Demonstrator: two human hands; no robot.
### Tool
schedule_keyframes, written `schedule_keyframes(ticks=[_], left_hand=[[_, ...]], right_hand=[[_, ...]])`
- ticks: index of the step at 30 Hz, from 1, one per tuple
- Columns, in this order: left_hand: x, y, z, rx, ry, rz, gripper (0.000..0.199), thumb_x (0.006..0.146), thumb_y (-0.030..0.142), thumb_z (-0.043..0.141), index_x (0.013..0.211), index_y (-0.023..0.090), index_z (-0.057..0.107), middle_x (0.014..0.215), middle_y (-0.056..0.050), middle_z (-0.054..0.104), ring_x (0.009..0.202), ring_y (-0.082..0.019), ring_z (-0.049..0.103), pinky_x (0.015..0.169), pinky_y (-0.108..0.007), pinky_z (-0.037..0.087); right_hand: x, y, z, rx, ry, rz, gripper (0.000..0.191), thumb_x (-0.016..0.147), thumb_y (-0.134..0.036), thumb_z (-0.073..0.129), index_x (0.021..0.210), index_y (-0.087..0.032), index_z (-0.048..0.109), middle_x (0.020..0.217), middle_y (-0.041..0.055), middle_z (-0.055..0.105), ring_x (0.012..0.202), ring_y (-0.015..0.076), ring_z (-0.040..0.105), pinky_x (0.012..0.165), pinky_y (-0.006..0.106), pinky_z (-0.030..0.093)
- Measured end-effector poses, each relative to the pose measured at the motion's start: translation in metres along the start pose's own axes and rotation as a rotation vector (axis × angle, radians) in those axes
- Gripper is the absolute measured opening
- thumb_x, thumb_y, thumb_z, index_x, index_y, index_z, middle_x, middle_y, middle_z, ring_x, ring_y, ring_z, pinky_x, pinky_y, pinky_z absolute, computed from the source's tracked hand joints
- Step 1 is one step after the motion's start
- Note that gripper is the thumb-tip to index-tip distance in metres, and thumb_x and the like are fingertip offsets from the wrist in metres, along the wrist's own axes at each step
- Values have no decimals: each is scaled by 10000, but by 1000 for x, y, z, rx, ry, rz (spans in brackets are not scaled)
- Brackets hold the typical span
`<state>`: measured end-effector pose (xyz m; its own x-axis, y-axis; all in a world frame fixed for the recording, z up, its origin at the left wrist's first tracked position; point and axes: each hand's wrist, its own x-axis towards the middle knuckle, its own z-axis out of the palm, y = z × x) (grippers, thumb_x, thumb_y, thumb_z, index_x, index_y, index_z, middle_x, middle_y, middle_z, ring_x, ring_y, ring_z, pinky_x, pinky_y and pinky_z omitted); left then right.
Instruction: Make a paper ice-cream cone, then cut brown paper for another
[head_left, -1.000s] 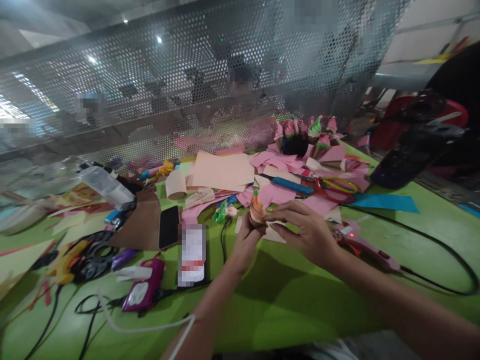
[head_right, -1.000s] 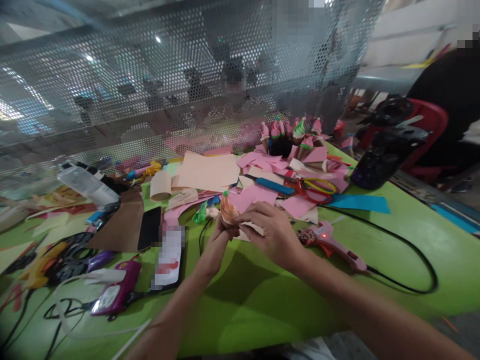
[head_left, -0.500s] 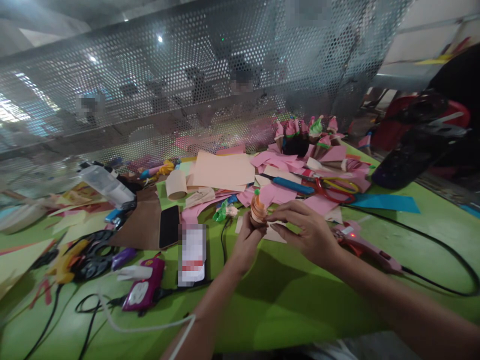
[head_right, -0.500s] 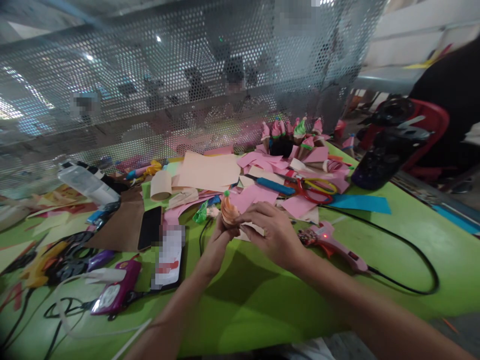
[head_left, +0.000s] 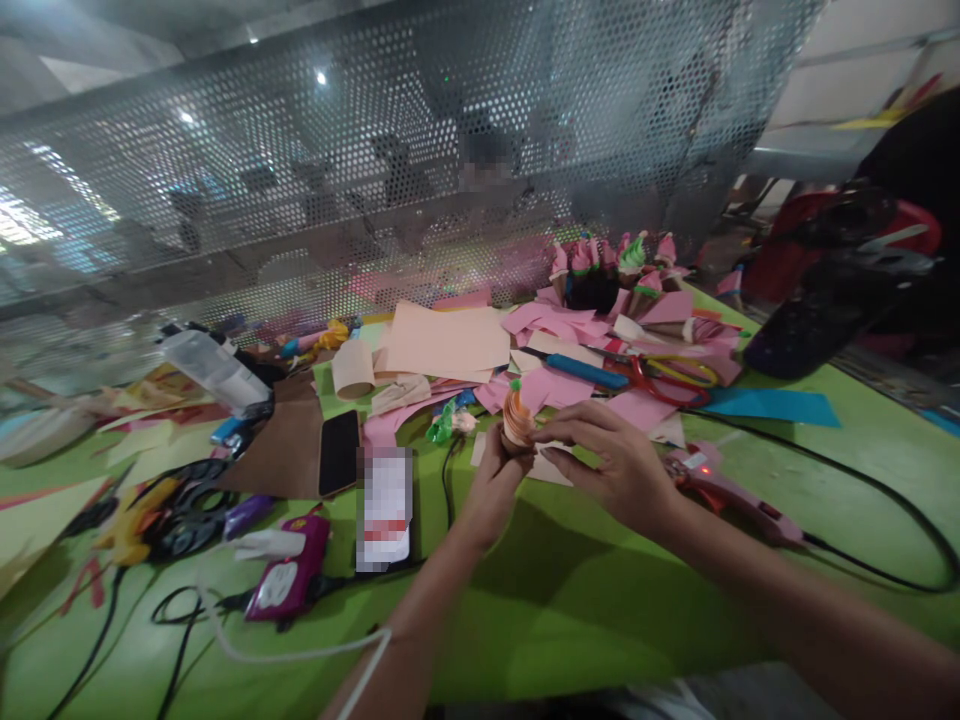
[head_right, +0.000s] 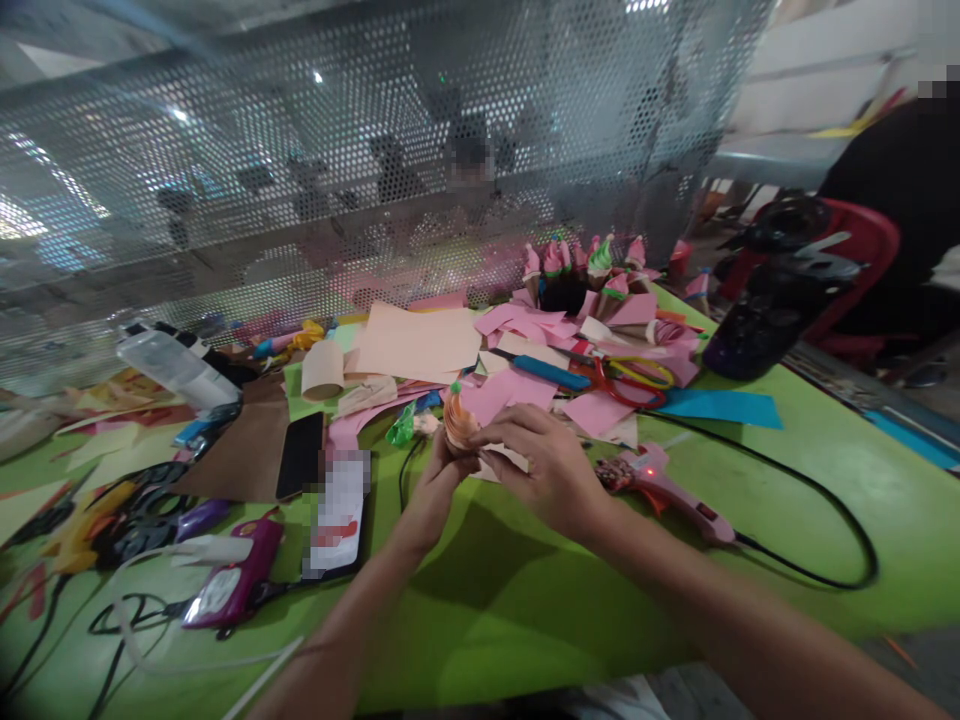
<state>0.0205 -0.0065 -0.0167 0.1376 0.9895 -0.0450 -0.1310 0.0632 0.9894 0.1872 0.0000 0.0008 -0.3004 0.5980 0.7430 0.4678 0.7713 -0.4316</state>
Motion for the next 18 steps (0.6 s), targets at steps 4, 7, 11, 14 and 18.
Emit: schedule_keyframes(ticks=[4,7,11,14,18], left_hand=[[0,0,0,5,10,-11,256,715,191,596,969,218,571,983,-18,578,944,-178,492,864,-273,432],[-1,0,0,11,14,-16,268,716,194,592,982,222,570,967,-12,566,928,-176,492,852,-275,437],[-1,0,0,9,-6,-13,312,725,206,603,1035,229,571,1037,-16,590,1005,-193,506,895,-299,432],[-1,0,-1,5,-25,0,315,737,222,623,1046,231,566,1092,-23,603,1075,-210,507,936,-317,425],[-1,0,-1,11,-33,5,290,731,220,621,1015,221,566,1035,-18,602,1029,-198,510,934,-312,424]], right_hand=[[1,0,0,-8,-2,-8,190,903,-151,601,1016,-235,730,905,82,723,851,221,693,686,347,570],[1,-1,-1,-20,-6,-21,181,903,-149,602,1006,-230,728,899,84,724,835,222,695,677,349,566],[1,-1,-1,-29,-17,-27,171,903,-153,604,998,-228,724,914,87,729,838,226,697,686,354,562],[0,-2,0,-40,-27,-27,168,905,-154,601,996,-225,723,923,90,732,844,227,695,699,357,559],[-1,-2,1,-59,-37,-45,173,914,-161,589,1000,-230,722,925,85,735,843,221,691,715,356,557]])
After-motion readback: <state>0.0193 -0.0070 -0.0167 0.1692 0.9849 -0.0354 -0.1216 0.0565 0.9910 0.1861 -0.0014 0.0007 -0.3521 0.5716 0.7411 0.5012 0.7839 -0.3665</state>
